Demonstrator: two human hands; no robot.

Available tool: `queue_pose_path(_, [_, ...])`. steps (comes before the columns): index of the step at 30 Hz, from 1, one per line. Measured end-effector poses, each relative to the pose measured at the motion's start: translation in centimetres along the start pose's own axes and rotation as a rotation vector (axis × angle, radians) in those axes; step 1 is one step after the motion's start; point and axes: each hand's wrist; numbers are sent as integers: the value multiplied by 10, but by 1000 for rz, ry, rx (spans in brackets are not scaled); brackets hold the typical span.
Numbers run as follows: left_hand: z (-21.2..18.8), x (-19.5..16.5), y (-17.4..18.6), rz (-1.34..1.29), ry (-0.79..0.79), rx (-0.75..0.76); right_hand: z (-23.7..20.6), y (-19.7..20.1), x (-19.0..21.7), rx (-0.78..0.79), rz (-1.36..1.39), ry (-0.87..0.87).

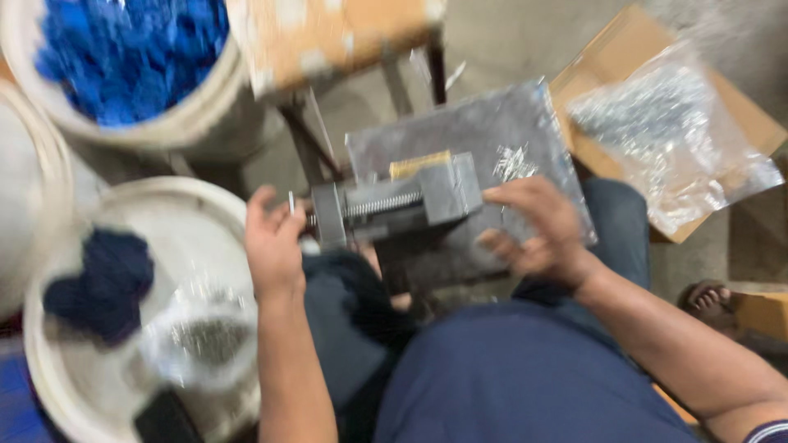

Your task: The person sits cross-legged and uses a bench vise to bend small metal pins. They pick up pins from a pile, insert them into the vise jaws, and tighten the screw to bend the metal before removing them.

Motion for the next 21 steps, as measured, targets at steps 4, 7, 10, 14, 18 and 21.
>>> queue_pose_path(4, [28,-15,-15,461,23,42,58,-21,30,297,-239,167])
queue_pose_path(7, [35,-22,-29,624,-38,68,90,-42,41,526,-330,98])
queue_pose_path(10, [33,-22,-36,855,-48,-26,97,-43,42,607,-412,-17])
queue_pose_path(14, [36,-7,-30,872,7,-26,89,-37,42,478,-382,-135])
queue_pose_path(18, [53,12,-23,1105,14,7,91,-29,31,591,-389,-96])
queue_pose_path(21, [63,19,-20,1074,32,20,96,-25,21,561,-365,10])
Point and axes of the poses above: each hand's wrist, its own z-axis towards the middle knuckle, its own y-axis out of the back of the hand, x = y × z, and after that the axes turned 11 degrees about -y, right-handed
